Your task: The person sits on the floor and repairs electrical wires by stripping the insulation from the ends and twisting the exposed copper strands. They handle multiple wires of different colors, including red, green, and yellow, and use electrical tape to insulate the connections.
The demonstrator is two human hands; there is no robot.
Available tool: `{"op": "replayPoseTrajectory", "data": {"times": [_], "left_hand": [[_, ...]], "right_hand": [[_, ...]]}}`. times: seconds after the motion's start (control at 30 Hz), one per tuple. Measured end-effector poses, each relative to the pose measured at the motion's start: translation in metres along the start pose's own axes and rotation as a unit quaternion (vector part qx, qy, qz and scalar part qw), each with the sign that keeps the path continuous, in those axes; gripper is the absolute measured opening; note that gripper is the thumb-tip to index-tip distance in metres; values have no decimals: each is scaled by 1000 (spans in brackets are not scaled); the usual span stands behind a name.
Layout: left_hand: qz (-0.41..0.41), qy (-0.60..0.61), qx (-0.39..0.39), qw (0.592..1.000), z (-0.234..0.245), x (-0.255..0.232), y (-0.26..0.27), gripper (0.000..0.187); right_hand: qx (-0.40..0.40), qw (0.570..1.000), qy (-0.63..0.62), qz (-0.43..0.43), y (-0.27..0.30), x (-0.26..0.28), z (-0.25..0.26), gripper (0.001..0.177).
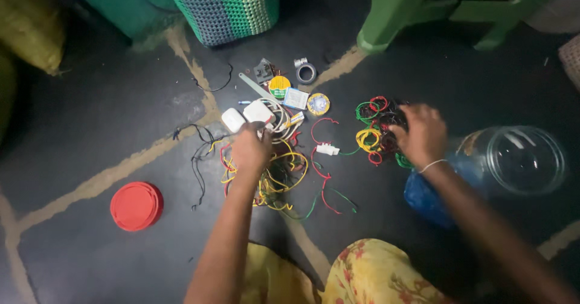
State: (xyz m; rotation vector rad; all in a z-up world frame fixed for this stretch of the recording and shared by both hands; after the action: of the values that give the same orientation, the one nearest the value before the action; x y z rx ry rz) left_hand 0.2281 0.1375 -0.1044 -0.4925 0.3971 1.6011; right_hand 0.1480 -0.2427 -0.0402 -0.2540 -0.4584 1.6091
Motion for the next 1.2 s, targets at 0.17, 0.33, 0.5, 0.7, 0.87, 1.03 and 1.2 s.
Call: {"op": "replayPoseTrajectory", "data": {"times": [0.17,0.33,0.5,0.7,0.87,1.03,1.2], "left_hand": [[82,-86,113,986,-40,35,-18,24],[68,-104,136,983,-58,45,-12,23],[28,-10,140,990,-49,35,-7,25],[18,40,34,998,41,-14,-16,35],[-230,18,-114,966,116,-113,22,41],[-123,191,8,974,102,-111,44,16],[-88,455,250,850,28,-110,92,20]], "right_hand": [[156,972,-169,40,-17,93,-48,24],[185,937,-261,140,-15,177,-96,23],[224,943,-207,131,-20,202,-151,28],[164,926,-325,105,-31,196,-103,37],[71,911,-397,88,-51,181,-34,31],[67,965,-210,141,-53,166,6,13],[-46,976,-184,107,-46,115,73,10]]}}
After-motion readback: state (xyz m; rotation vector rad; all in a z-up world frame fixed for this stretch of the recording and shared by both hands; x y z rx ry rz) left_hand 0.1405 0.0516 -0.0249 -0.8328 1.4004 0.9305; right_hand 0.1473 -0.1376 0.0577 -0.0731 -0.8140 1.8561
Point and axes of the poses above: each hand's wrist, its own y-axis away from the middle knuckle, its own z-axis out of the back of the hand, x = y × z, the point moved 10 cm from there along -y, towards the middle knuckle, and after that the axes turned 2 degrees about -y, right-handed, at the moved point
